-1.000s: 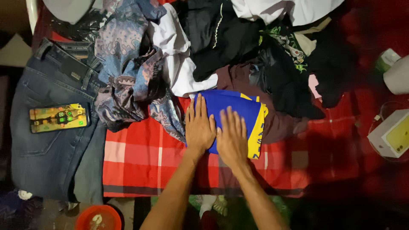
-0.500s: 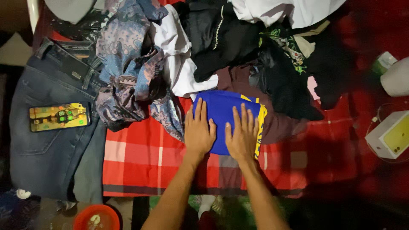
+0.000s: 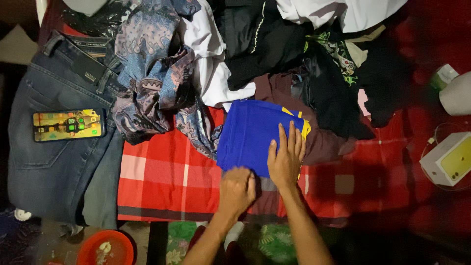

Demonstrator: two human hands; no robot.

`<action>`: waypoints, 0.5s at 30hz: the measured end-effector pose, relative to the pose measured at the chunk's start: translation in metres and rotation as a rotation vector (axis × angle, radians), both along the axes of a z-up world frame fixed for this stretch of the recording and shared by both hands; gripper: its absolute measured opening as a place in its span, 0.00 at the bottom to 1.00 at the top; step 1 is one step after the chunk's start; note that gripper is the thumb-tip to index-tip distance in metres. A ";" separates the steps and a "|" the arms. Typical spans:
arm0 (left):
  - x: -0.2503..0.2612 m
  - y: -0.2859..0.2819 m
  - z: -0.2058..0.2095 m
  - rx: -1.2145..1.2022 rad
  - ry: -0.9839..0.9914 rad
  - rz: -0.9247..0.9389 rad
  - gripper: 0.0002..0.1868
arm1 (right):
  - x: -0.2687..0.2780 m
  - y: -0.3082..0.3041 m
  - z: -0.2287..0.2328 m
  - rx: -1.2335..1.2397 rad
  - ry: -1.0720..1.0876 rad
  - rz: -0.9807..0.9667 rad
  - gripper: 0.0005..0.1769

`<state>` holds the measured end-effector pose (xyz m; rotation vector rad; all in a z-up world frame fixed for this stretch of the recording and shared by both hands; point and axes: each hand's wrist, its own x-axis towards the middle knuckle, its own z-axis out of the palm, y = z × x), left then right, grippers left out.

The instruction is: The person folds a blue and yellow garment by hand on a bed, carries it to a shelf to stack it with other items, and then returns to the bed to unfold and smooth a dark garment.

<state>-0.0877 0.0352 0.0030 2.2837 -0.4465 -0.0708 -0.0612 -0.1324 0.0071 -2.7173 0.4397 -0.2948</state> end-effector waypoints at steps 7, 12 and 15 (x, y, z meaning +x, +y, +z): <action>-0.024 -0.024 -0.021 -0.474 0.879 0.444 0.22 | -0.002 0.000 0.001 0.015 -0.034 0.002 0.28; 0.000 -0.049 0.008 -0.984 0.844 0.798 0.22 | -0.007 -0.002 0.008 0.108 -0.064 0.005 0.31; 0.023 -0.065 0.021 -1.187 0.753 0.822 0.34 | -0.012 0.000 0.017 0.167 -0.093 0.008 0.32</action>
